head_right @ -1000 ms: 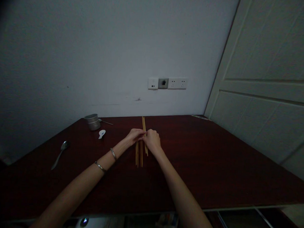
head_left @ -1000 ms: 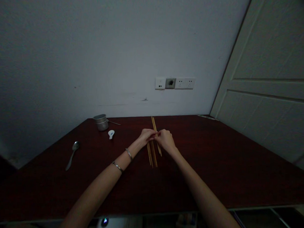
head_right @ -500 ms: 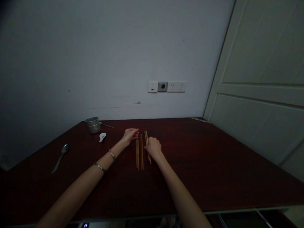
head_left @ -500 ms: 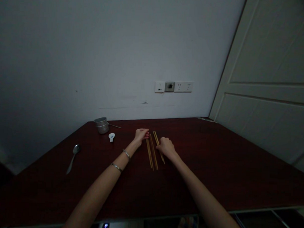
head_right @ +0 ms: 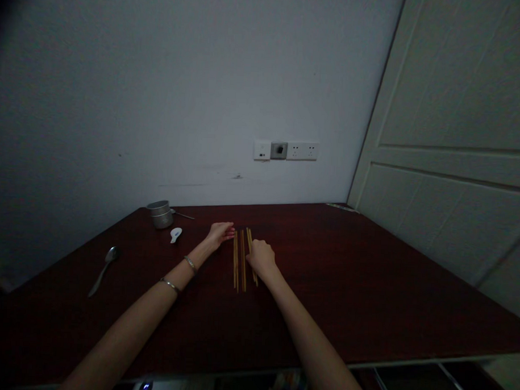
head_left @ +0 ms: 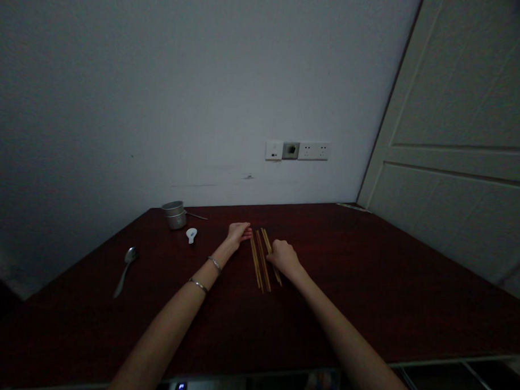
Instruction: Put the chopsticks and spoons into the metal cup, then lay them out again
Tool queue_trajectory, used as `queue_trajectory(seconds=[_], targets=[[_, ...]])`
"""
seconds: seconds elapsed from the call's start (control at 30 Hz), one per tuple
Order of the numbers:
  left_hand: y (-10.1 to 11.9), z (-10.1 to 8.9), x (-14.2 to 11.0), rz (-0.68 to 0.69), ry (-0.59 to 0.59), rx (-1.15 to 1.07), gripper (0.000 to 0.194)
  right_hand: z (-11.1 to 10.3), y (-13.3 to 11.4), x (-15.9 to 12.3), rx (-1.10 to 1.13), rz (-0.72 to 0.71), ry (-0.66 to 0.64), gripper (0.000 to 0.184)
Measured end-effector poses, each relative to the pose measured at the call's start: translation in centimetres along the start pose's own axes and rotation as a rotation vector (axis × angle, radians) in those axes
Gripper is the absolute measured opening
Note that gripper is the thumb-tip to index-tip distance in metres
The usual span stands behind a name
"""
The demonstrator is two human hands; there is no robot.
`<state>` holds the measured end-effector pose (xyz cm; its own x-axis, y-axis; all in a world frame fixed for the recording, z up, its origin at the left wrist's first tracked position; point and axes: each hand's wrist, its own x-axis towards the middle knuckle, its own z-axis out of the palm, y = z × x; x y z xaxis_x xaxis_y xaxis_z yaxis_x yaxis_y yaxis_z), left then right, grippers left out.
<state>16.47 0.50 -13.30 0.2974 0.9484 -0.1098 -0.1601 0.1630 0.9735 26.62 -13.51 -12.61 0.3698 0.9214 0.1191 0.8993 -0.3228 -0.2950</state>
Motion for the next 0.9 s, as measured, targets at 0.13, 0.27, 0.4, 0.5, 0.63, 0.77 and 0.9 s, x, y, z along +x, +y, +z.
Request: queue_trajectory(seconds=[0.13, 0.27, 0.4, 0.5, 0.63, 0.77, 0.9], targets=[[-0.2, -0.1, 0.2, -0.016, -0.005, -0.001, 0.013, -0.2, -0.1, -0.3, 0.007, 0.001, 0.004, 0.022], [-0.5, -0.2, 0.5, -0.026, -0.019, -0.007, 0.012, -0.3, 0.0, -0.4, 0.029, 0.01, -0.019, 0.024], [-0.8, -0.3, 0.8, -0.025, -0.036, -0.011, 0.011, -0.1, 0.1, 0.0, 0.026, -0.007, -0.02, 0.025], [-0.9, -0.4, 0.8, -0.025, -0.043, -0.012, 0.01, 0.1, 0.2, 0.5, 0.007, -0.002, -0.016, 0.027], [-1.0, -0.5, 0.8, -0.023, -0.043, -0.012, 0.006, 0.4, 0.0, 1.4, -0.012, -0.012, 0.014, 0.028], [-1.0, -0.6, 0.8, -0.022, -0.037, -0.01, 0.006, 0.5, -0.2, 2.4, -0.014, -0.014, 0.032, 0.026], [-1.1, -0.7, 0.8, -0.024, -0.037, -0.01, 0.005, 0.7, -0.4, 3.1, -0.009, -0.002, 0.023, 0.027]])
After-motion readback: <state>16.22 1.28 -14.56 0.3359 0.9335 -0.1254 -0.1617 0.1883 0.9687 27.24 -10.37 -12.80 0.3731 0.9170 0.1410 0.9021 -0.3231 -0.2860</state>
